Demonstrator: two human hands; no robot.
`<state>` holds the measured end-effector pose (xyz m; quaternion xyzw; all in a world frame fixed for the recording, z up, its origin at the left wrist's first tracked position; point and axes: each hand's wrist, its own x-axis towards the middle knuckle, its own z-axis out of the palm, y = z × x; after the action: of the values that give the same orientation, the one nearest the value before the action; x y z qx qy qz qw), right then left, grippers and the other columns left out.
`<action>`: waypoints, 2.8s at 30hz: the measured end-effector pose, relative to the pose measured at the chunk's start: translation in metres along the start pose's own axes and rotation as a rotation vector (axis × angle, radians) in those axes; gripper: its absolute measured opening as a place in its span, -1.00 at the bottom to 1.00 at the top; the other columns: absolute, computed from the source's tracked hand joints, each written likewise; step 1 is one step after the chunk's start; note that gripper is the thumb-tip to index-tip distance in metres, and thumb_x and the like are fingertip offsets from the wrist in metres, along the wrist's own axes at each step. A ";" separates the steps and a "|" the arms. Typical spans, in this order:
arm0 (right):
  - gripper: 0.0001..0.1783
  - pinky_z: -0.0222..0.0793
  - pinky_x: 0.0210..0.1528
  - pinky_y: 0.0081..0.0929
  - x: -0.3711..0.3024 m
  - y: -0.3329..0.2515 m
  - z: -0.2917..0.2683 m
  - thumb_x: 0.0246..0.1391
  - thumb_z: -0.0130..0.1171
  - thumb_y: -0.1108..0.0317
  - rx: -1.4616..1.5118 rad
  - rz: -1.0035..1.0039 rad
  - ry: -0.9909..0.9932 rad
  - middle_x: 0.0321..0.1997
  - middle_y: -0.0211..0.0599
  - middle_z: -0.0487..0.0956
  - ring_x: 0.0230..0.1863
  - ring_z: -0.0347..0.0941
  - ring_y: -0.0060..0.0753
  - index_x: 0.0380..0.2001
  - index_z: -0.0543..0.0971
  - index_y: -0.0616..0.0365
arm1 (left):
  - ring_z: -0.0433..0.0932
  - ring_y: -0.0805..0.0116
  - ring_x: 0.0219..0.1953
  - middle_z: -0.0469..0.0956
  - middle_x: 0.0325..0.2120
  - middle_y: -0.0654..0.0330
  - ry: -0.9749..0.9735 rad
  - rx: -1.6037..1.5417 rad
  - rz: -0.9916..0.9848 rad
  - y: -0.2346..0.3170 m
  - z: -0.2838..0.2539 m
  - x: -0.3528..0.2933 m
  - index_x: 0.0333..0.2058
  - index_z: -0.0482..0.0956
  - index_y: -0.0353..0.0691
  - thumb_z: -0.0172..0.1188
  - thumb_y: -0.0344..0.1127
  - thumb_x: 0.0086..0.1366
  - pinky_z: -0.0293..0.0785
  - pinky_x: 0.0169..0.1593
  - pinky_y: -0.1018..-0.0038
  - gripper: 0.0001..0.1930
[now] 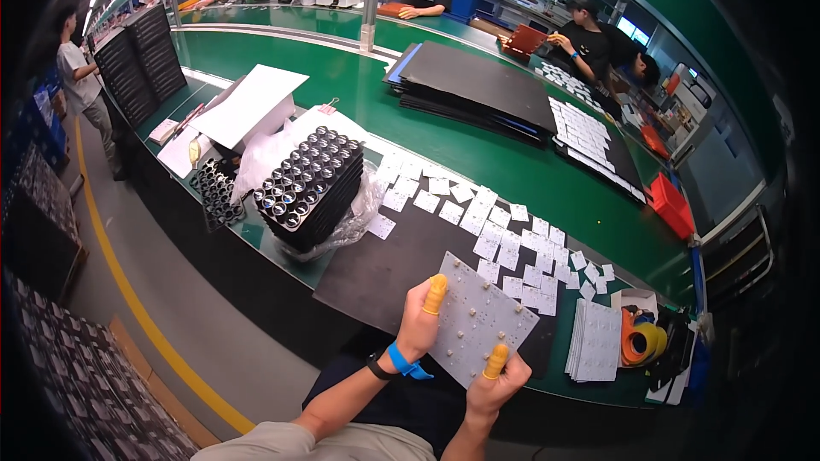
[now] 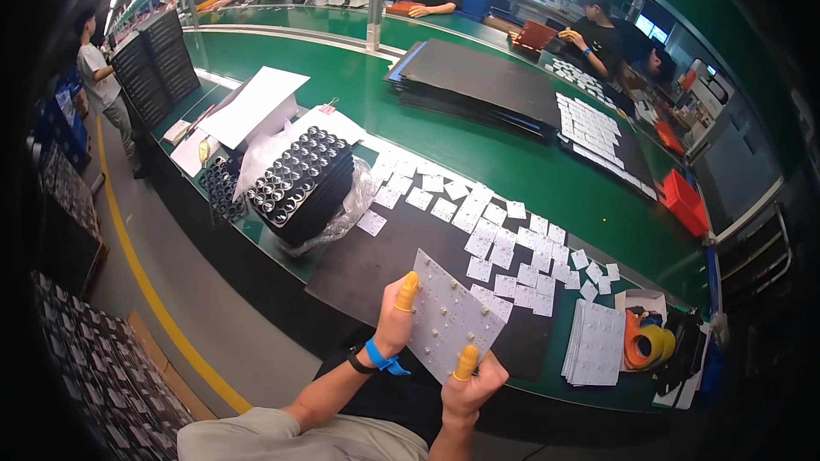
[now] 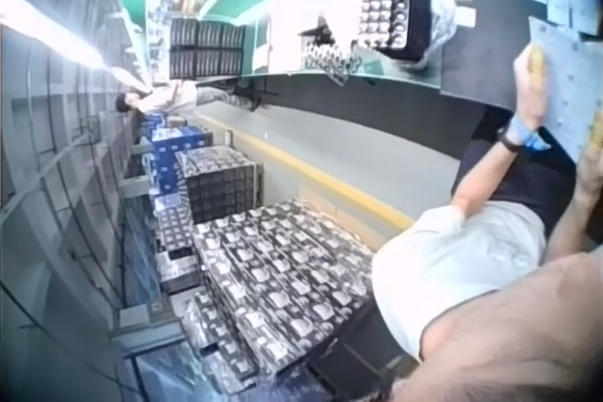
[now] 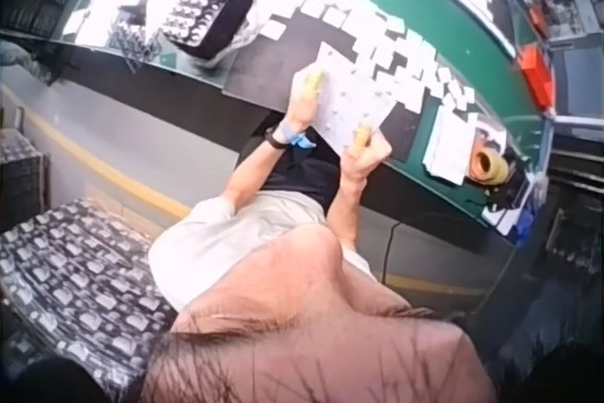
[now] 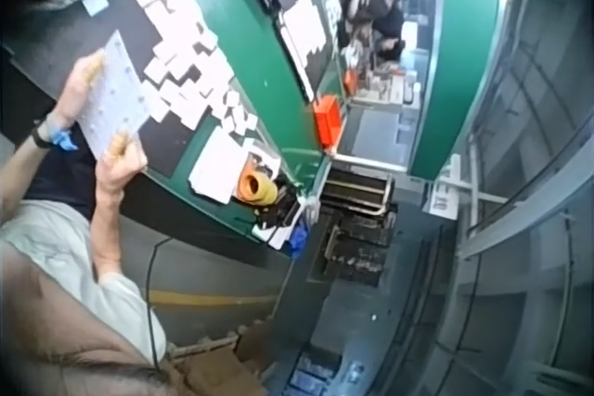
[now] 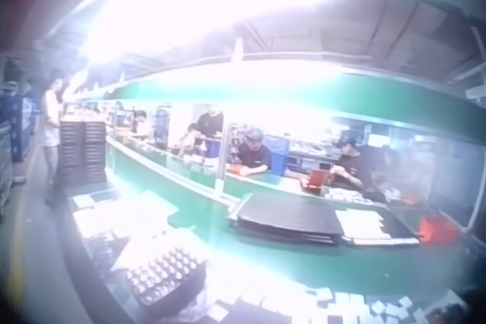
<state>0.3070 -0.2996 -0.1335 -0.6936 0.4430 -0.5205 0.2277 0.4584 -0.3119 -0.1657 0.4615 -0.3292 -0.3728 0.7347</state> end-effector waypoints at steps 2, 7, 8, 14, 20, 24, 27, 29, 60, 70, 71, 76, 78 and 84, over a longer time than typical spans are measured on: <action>-0.55 0.18 -0.54 -0.36 -0.001 0.000 0.003 0.28 0.06 0.17 0.023 -0.050 0.023 -0.66 -0.09 0.44 -0.66 0.38 -0.31 -0.56 0.46 0.35 | 0.31 0.65 -0.37 0.44 -0.47 0.42 0.015 -0.030 -0.016 0.003 0.000 -0.001 -0.30 0.53 -0.34 -0.07 0.06 0.56 0.34 -0.28 0.58 -0.49; -0.59 0.18 -0.57 -0.32 -0.006 0.000 0.008 0.21 0.06 0.13 0.092 -0.325 -0.108 -0.64 -0.13 0.42 -0.66 0.39 -0.08 -0.54 0.49 0.29 | 0.27 0.57 -0.48 0.36 -0.55 0.37 0.239 -0.224 -0.196 -0.021 0.001 0.005 -0.43 0.46 -0.21 -0.19 0.25 0.52 0.24 -0.38 0.57 -0.38; -0.62 0.16 -0.60 -0.29 -0.006 -0.008 0.008 0.17 0.16 0.17 -0.011 -0.389 -0.173 -0.63 -0.16 0.39 -0.67 0.36 -0.08 -0.58 0.45 0.23 | 0.20 0.51 -0.58 0.28 -0.63 0.35 0.159 -0.378 -0.267 -0.023 -0.002 0.012 -0.55 0.38 -0.15 -0.27 0.36 0.49 0.15 -0.48 0.55 -0.30; -0.60 0.08 -0.65 -0.30 -0.007 -0.039 0.015 -0.07 0.36 0.32 -0.086 -0.622 -0.366 -0.65 -0.28 0.27 -0.70 0.27 -0.16 -0.67 0.31 0.15 | 0.22 0.57 -0.66 0.26 -0.74 0.39 -0.162 -0.612 -0.177 -0.023 -0.033 0.005 -0.67 0.33 -0.11 0.06 0.04 0.38 0.08 -0.51 0.60 -0.51; -0.59 0.15 -0.64 -0.37 -0.004 -0.051 0.017 -0.21 0.43 0.32 -0.105 -0.693 -0.454 -0.65 -0.31 0.28 -0.68 0.31 -0.25 -0.69 0.33 0.13 | 0.22 0.60 -0.68 0.25 -0.78 0.39 -0.387 -0.711 0.018 -0.018 -0.042 0.011 -0.69 0.31 -0.13 0.13 -0.07 0.38 0.11 -0.53 0.61 -0.53; -0.66 0.19 -0.62 -0.38 -0.003 -0.059 0.019 -0.26 0.42 0.34 0.041 -0.699 -0.553 -0.60 -0.33 0.32 -0.65 0.34 -0.30 -0.65 0.39 0.15 | 0.29 0.45 -0.64 0.40 -0.74 0.29 -0.699 -0.681 -0.135 -0.043 -0.062 0.026 -0.68 0.42 -0.14 -0.09 0.07 0.43 0.22 -0.39 0.44 -0.45; -0.67 0.21 -0.61 -0.41 -0.006 -0.056 0.019 -0.21 0.42 0.34 0.080 -0.679 -0.576 -0.54 -0.32 0.39 -0.64 0.34 -0.31 -0.59 0.41 0.17 | 0.28 0.41 -0.65 0.38 -0.77 0.28 -0.838 -0.598 -0.105 -0.036 -0.068 0.034 -0.71 0.41 -0.14 -0.18 0.05 0.46 0.24 -0.37 0.39 -0.41; -0.67 0.22 -0.61 -0.43 -0.006 -0.053 0.016 -0.16 0.44 0.33 0.184 -0.676 -0.570 -0.52 -0.32 0.42 -0.64 0.36 -0.31 -0.57 0.43 0.18 | 0.23 0.42 -0.66 0.34 -0.81 0.28 -0.780 -0.541 -0.139 -0.018 -0.062 0.028 -0.75 0.37 -0.15 -0.09 0.02 0.44 0.22 -0.37 0.38 -0.42; -0.64 0.14 -0.42 -0.66 0.022 0.036 0.006 0.32 0.17 0.16 1.008 0.539 -0.268 -0.51 -0.67 0.44 -0.48 0.26 -0.80 -0.52 0.56 0.13 | 0.61 0.40 -0.12 0.65 -0.10 0.08 -0.412 -0.211 -0.162 0.028 -0.032 -0.013 0.04 0.53 -0.49 0.20 -0.11 0.40 0.51 -0.02 0.47 -0.52; -0.64 0.14 -0.43 -0.66 0.029 0.048 0.013 0.33 0.14 0.18 0.974 0.488 -0.347 -0.51 -0.65 0.49 -0.49 0.28 -0.79 -0.51 0.58 0.18 | 0.61 0.44 -0.22 0.68 -0.19 0.11 -0.351 -0.161 -0.128 0.027 -0.026 -0.011 -0.04 0.58 -0.50 0.20 -0.17 0.40 0.52 -0.10 0.51 -0.59; -0.64 0.14 -0.43 -0.66 0.031 0.044 0.013 0.33 0.14 0.18 0.975 0.487 -0.348 -0.51 -0.65 0.49 -0.49 0.28 -0.79 -0.51 0.58 0.18 | 0.61 0.44 -0.23 0.68 -0.21 0.12 -0.342 -0.169 -0.133 0.027 -0.025 -0.011 -0.05 0.58 -0.50 0.20 -0.18 0.40 0.52 -0.12 0.51 -0.60; -0.65 0.15 -0.43 -0.65 0.038 0.022 0.008 0.32 0.12 0.22 0.969 0.453 -0.326 -0.48 -0.59 0.56 -0.48 0.31 -0.77 -0.41 0.63 0.30 | 0.59 0.47 -0.26 0.68 -0.26 0.13 -0.280 -0.090 -0.121 0.035 -0.026 -0.018 -0.10 0.60 -0.50 0.23 -0.21 0.37 0.50 -0.15 0.52 -0.63; -0.66 0.15 -0.44 -0.64 0.034 0.028 0.003 0.30 0.13 0.24 0.945 0.432 -0.372 -0.50 -0.59 0.55 -0.49 0.30 -0.77 -0.44 0.62 0.31 | 0.57 0.49 -0.29 0.68 -0.30 0.15 -0.239 -0.028 -0.087 0.047 -0.025 -0.028 -0.14 0.60 -0.51 0.26 -0.23 0.35 0.49 -0.17 0.52 -0.65; -0.69 0.19 -0.49 -0.61 0.034 0.031 -0.001 0.22 0.18 0.28 0.739 0.268 -0.414 -0.58 -0.52 0.54 -0.54 0.32 -0.72 -0.46 0.63 0.35 | 0.57 0.45 -0.30 0.67 -0.32 0.13 -0.174 0.071 -0.001 0.073 -0.023 -0.040 -0.15 0.61 -0.47 0.32 -0.24 0.31 0.49 -0.16 0.49 -0.66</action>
<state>0.2964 -0.3444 -0.1394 -0.5917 0.2582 -0.4598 0.6097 0.4752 -0.2460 -0.1127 0.4534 -0.4045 -0.3998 0.6863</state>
